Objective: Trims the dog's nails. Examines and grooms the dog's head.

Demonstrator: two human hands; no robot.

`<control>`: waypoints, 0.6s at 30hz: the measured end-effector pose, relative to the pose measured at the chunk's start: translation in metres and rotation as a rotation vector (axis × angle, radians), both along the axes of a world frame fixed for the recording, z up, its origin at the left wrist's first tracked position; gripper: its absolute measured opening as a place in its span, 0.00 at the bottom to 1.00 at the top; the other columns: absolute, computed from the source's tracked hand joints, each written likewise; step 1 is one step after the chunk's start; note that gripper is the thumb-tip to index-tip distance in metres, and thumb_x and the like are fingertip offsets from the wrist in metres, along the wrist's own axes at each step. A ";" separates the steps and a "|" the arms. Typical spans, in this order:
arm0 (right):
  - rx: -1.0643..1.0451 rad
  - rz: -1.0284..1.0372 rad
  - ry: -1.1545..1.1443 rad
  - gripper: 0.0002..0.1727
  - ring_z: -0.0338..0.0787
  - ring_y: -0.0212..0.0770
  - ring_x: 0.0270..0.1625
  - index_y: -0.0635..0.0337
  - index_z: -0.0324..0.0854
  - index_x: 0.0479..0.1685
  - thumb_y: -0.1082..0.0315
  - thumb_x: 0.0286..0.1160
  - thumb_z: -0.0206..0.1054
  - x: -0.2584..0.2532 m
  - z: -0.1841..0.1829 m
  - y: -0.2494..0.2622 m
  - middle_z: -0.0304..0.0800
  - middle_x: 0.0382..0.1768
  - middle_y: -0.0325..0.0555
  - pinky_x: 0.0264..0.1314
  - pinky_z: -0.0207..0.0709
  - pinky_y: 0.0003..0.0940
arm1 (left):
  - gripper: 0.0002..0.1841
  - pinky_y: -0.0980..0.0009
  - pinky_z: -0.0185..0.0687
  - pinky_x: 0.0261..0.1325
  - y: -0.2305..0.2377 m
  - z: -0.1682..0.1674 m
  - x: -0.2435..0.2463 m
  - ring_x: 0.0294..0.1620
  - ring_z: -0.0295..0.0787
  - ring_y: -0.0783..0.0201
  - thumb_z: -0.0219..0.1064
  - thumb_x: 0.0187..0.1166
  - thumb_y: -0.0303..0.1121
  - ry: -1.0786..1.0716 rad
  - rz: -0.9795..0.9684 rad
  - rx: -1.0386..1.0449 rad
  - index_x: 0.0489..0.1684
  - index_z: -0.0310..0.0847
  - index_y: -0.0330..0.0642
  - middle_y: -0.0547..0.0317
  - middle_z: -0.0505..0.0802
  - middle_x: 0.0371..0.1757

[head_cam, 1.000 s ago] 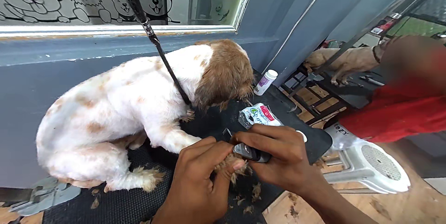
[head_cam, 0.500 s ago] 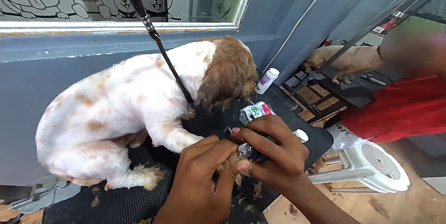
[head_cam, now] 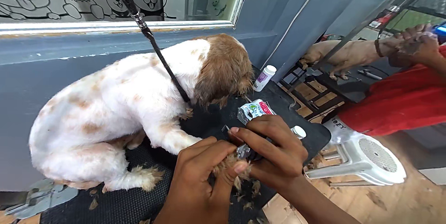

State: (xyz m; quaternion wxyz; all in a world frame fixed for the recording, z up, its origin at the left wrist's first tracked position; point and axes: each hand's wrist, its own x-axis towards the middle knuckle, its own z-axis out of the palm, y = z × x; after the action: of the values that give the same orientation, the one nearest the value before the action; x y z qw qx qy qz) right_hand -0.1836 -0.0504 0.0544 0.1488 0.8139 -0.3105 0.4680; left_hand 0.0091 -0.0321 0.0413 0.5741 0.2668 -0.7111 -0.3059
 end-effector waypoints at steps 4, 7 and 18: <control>-0.007 -0.004 0.010 0.14 0.86 0.37 0.48 0.50 0.90 0.52 0.63 0.66 0.76 0.000 0.001 0.000 0.87 0.40 0.40 0.55 0.80 0.33 | 0.17 0.85 0.78 0.36 0.000 0.001 0.001 0.34 0.82 0.81 0.63 0.88 0.46 -0.004 -0.001 0.003 0.38 0.89 0.43 0.69 0.89 0.31; -0.018 0.006 0.004 0.14 0.86 0.38 0.46 0.52 0.90 0.51 0.64 0.66 0.77 0.000 0.001 -0.001 0.87 0.39 0.40 0.52 0.80 0.33 | 0.17 0.85 0.77 0.36 0.001 0.002 0.001 0.34 0.82 0.82 0.63 0.87 0.46 -0.008 -0.004 -0.002 0.37 0.88 0.43 0.69 0.88 0.30; 0.089 0.117 -0.112 0.10 0.83 0.30 0.31 0.58 0.91 0.43 0.66 0.65 0.75 0.007 -0.004 -0.006 0.84 0.27 0.39 0.33 0.75 0.23 | 0.16 0.85 0.76 0.36 0.000 0.000 0.002 0.34 0.81 0.82 0.63 0.87 0.45 -0.033 0.026 -0.008 0.36 0.89 0.45 0.71 0.88 0.30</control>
State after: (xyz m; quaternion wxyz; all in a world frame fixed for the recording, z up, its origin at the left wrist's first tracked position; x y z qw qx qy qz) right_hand -0.1763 -0.0561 0.0507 0.0670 0.8090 -0.2907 0.5065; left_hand 0.0115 -0.0322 0.0413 0.5671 0.2789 -0.7182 -0.2912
